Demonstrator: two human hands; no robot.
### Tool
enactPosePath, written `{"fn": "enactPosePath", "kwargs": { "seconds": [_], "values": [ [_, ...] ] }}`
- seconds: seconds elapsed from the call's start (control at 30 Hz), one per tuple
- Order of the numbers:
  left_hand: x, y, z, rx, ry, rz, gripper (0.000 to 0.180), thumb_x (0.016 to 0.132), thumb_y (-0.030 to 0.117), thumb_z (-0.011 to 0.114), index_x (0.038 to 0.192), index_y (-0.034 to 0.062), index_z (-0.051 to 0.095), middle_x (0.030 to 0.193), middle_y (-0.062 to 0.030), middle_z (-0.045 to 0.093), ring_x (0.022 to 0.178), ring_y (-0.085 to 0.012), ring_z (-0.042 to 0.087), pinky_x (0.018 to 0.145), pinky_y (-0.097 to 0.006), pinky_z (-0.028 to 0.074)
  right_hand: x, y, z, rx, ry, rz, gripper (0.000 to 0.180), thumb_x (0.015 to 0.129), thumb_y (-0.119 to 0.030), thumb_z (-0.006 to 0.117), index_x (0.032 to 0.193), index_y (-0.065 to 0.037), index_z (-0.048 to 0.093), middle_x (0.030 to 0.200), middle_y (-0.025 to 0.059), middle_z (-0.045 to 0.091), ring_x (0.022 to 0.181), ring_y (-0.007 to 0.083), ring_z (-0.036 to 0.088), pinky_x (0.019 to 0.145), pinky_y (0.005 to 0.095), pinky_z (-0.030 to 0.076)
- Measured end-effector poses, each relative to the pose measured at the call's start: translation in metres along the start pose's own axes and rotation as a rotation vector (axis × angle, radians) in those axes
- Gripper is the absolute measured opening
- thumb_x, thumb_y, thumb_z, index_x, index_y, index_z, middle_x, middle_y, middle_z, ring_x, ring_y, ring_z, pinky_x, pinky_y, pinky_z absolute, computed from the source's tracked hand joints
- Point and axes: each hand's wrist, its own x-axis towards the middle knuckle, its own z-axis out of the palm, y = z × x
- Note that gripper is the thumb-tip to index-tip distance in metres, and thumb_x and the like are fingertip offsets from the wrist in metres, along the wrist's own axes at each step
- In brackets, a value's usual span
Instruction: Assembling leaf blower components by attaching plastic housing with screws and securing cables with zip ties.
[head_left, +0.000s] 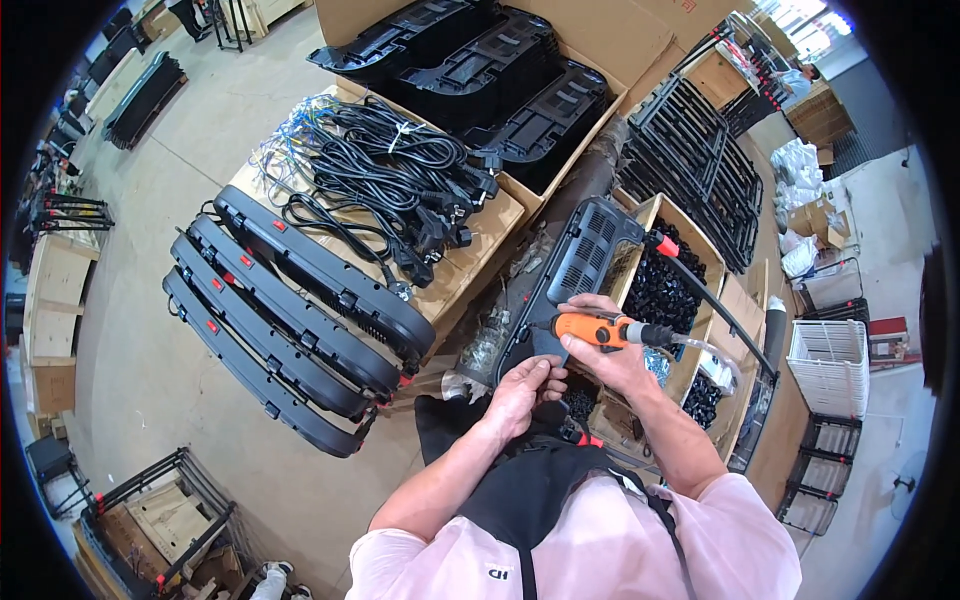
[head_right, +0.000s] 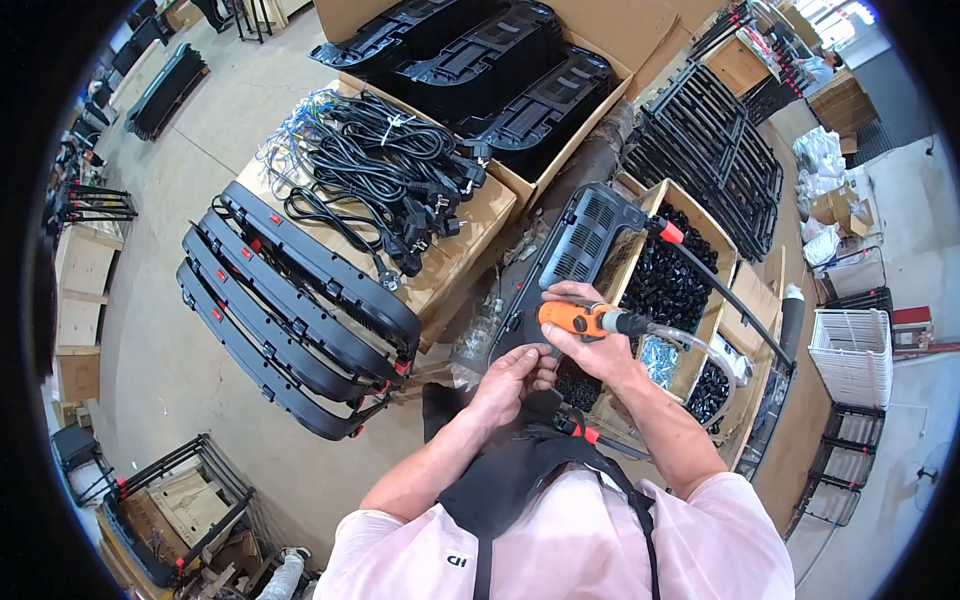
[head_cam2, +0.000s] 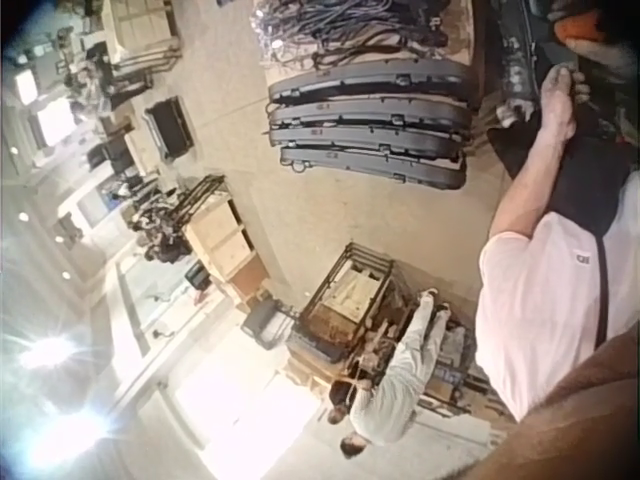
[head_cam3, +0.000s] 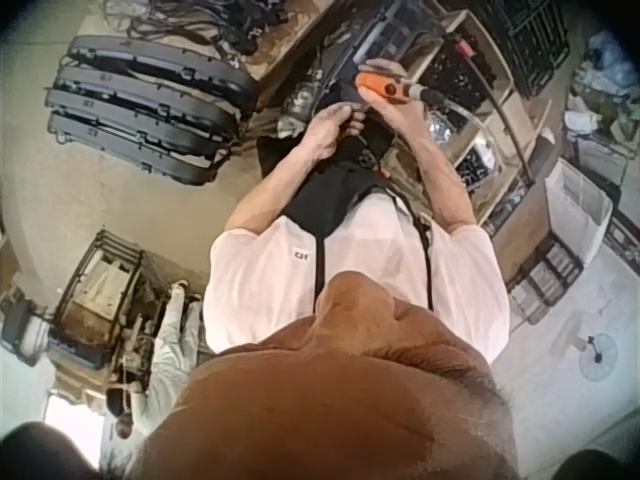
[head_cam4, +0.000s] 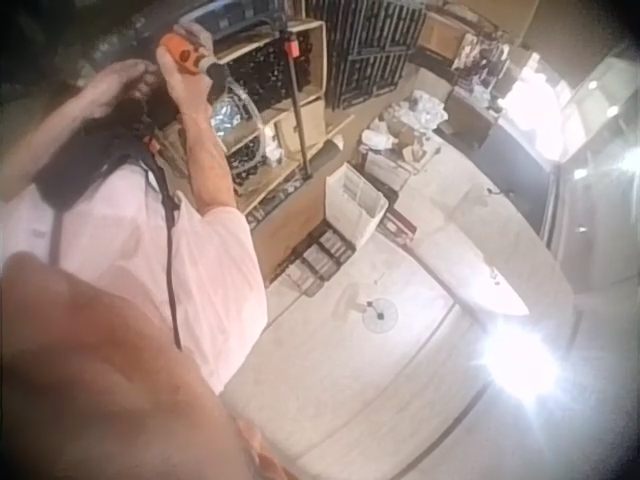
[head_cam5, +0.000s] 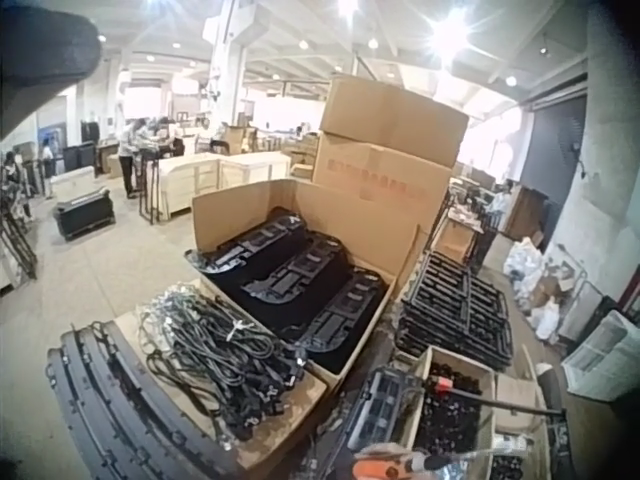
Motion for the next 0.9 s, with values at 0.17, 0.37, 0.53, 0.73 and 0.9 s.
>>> {"fn": "enactPosePath", "kwargs": {
  "seconds": [0.17,0.37,0.53,0.73,0.9],
  "values": [
    [0.006,-0.001,-0.002,-0.066,0.043,0.011,0.03,0.114,0.023,0.052,0.13,0.0001,0.062,0.113,-0.0122,0.074,0.09,-0.0176,0.073,0.081,-0.031,0.062,0.007,-0.005,0.006,-0.102,-0.034,0.066,0.039,0.088,-0.011,0.081,0.124,-0.001,0.069,0.126,0.0104,0.072,0.113,0.0173,0.069,0.101,0.035,0.055],
    [0.006,0.0,0.001,-0.101,0.096,0.034,0.029,0.113,0.025,0.054,0.125,0.0009,0.064,0.108,-0.0112,0.075,0.084,-0.0166,0.072,0.076,-0.03,0.062,0.01,0.0,0.007,-0.155,-0.065,0.049,0.041,0.089,-0.01,0.08,0.127,0.0,0.068,0.124,0.0111,0.072,0.112,0.0179,0.069,0.101,0.0343,0.055],
    [0.008,-0.001,0.002,-0.188,0.149,0.041,0.027,0.111,0.029,0.06,0.118,0.0036,0.067,0.098,-0.0078,0.075,0.076,-0.0149,0.07,0.068,-0.029,0.061,0.007,0.001,0.01,-0.026,-0.021,0.024,0.055,0.088,-0.009,0.081,0.137,0.0,0.059,0.126,0.0139,0.072,0.119,0.0202,0.067,0.105,0.0362,0.054],
    [0.006,0.005,0.011,-0.295,0.264,0.035,0.027,0.109,0.033,0.061,0.113,0.0075,0.068,0.09,-0.0022,0.071,0.076,-0.0143,0.066,0.069,-0.028,0.057,-0.031,-0.021,-0.011,0.227,0.104,0.134,0.057,0.086,-0.007,0.082,0.137,0.001,0.058,0.133,0.0194,0.07,0.124,0.0234,0.066,0.108,0.0384,0.053],
    [0.009,0.007,0.007,-0.386,0.197,0.051,0.027,0.11,0.034,0.061,0.113,0.0082,0.067,0.086,-0.0006,0.067,0.076,-0.0141,0.063,0.071,-0.028,0.055,-0.045,-0.016,-0.012,0.277,0.1,0.125,0.06,0.088,-0.011,0.082,0.138,0.001,0.053,0.134,0.0216,0.069,0.128,0.0265,0.064,0.112,0.0411,0.051]
  ]
}}
